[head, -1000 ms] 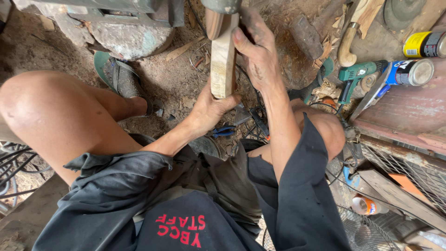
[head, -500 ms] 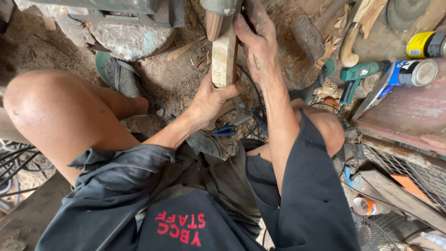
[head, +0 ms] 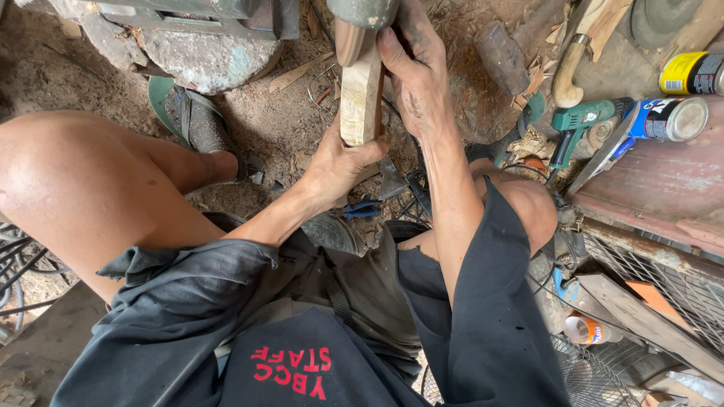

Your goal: The person sits on the floor and uses a bench grinder to shape a small piece of wood. They repeatedly press the wood against the spinning wheel, rotating it to smooth different edges and surfaces.

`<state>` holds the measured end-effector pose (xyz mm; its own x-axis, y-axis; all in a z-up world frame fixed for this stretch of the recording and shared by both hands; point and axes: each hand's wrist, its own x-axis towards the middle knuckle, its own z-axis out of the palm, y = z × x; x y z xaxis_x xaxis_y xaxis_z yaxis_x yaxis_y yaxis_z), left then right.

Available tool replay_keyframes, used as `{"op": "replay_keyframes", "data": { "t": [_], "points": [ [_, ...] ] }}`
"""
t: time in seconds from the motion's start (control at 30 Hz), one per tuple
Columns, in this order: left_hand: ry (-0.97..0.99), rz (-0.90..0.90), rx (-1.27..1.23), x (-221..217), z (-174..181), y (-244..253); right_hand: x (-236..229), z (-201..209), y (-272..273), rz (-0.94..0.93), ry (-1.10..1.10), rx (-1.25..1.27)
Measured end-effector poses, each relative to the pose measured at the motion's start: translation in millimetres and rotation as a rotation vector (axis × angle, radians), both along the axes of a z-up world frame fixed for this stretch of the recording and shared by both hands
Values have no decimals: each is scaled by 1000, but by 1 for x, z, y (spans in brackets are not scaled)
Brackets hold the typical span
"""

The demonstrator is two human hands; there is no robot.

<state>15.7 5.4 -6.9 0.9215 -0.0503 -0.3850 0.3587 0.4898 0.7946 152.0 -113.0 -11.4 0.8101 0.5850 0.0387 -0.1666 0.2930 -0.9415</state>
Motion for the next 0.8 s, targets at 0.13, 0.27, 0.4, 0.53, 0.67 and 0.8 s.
{"op": "replay_keyframes", "data": {
  "t": [0.13, 0.27, 0.4, 0.53, 0.67, 0.8],
  "points": [
    [10, 1, 18, -5, 1, -2, -2, 0, -1, -10, 18, -30],
    [15, 19, 31, -13, 2, -4, -8, 3, -3, -19, 6, -87],
    [51, 8, 46, -21, 3, -6, -17, 10, -5, -8, 24, -95],
    [5, 9, 35, -30, 1, -11, -26, 15, -6, -22, 6, -136],
    [-28, -8, 130, -38, -1, -13, -30, 12, -11, -21, 81, -142],
    [42, -44, 172, -39, 2, -15, -31, 9, -11, 1, 119, -135]
  ]
}}
